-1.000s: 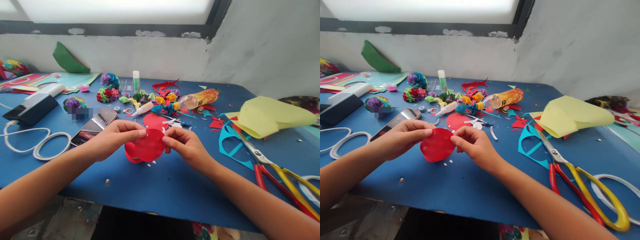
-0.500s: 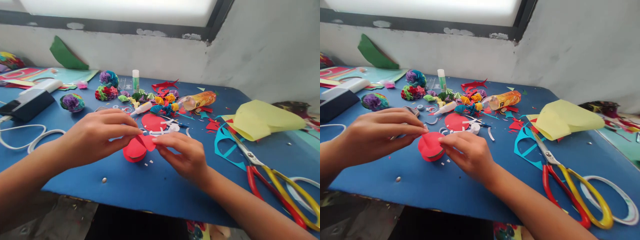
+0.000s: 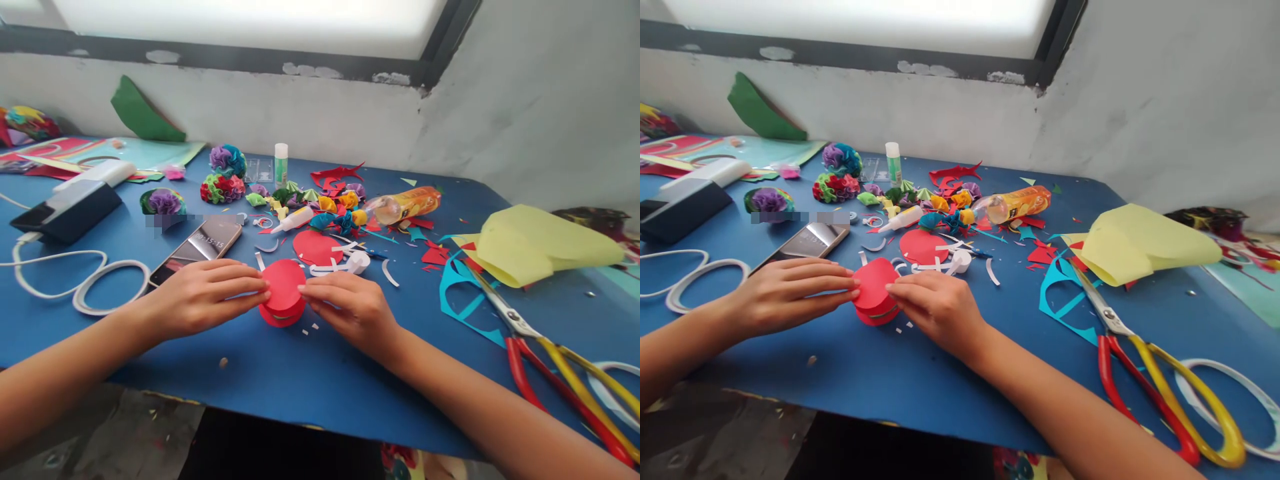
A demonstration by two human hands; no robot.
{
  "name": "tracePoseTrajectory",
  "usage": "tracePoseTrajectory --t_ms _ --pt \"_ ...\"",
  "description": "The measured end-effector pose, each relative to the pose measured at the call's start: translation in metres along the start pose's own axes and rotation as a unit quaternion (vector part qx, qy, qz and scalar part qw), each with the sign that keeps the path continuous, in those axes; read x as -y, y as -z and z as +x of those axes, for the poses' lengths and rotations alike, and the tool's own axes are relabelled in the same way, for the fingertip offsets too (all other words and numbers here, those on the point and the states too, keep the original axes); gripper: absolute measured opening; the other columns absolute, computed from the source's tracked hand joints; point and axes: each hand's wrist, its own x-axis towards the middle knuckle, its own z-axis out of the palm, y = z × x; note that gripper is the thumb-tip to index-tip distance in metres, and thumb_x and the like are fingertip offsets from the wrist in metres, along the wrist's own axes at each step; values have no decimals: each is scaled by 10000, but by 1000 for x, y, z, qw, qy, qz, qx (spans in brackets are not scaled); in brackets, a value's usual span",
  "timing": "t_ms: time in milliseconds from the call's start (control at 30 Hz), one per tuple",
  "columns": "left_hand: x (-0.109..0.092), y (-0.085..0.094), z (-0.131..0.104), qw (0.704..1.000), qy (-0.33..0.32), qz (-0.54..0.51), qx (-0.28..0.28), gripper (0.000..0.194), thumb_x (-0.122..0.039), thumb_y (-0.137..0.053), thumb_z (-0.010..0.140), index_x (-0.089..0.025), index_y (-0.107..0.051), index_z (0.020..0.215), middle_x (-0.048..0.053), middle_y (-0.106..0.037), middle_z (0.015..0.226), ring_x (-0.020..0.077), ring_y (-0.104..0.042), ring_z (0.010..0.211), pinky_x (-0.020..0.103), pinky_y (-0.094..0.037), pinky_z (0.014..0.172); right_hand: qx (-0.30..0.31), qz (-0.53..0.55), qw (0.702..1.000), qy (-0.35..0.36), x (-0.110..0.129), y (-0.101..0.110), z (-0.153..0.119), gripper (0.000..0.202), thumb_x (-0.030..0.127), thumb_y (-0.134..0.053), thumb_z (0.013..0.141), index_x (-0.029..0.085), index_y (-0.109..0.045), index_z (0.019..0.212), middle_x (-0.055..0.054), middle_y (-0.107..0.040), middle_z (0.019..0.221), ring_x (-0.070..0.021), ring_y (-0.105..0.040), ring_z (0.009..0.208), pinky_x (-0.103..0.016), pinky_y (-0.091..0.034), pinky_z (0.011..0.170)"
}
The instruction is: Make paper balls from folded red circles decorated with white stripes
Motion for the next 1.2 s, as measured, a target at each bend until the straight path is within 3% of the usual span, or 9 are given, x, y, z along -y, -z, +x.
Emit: tracePoseTrajectory --t_ms 233,633,1067,1200 --pt "-2 -2 -4 992 64 -102 20 410 -105 -505 857 -301 -560 1212 42 -669 1132 192 -591 1089 341 -467 953 25 3 1000 4 -3 0 -3 180 136 -568 840 174 -682 974 -85 -732 907 -183 -675 851 -308 -549 766" --pt "-5 -1 0 999 -1 -24 29 349 -125 -355 930 -195 -547 1213 79 -666 1126 194 -594 1073 346 -493 909 49 -10 998 28 -7 2 -7 184 117 -572 835 162 -668 985 -84 -715 925 -174 -661 849 -286 -545 741" --pt "-4 -2 -1 999 -18 -12 30 323 -107 -350 924 -151 -568 1159 92 -659 1131 195 -587 1071 337 -483 908 65 -11 997 36 -8 2 -7 166 124 -565 845 151 -670 970 -83 -701 907 -162 -648 839 -264 -533 734" --pt "-4 -6 1 1000 -13 0 21 235 -137 -462 888 -169 -590 1082 69 -686 1058 188 -622 977 317 -508 840 74 -9 997 28 -9 1 -10 167 129 -566 843 153 -667 974 -80 -687 888 -161 -640 821 -264 -527 721"
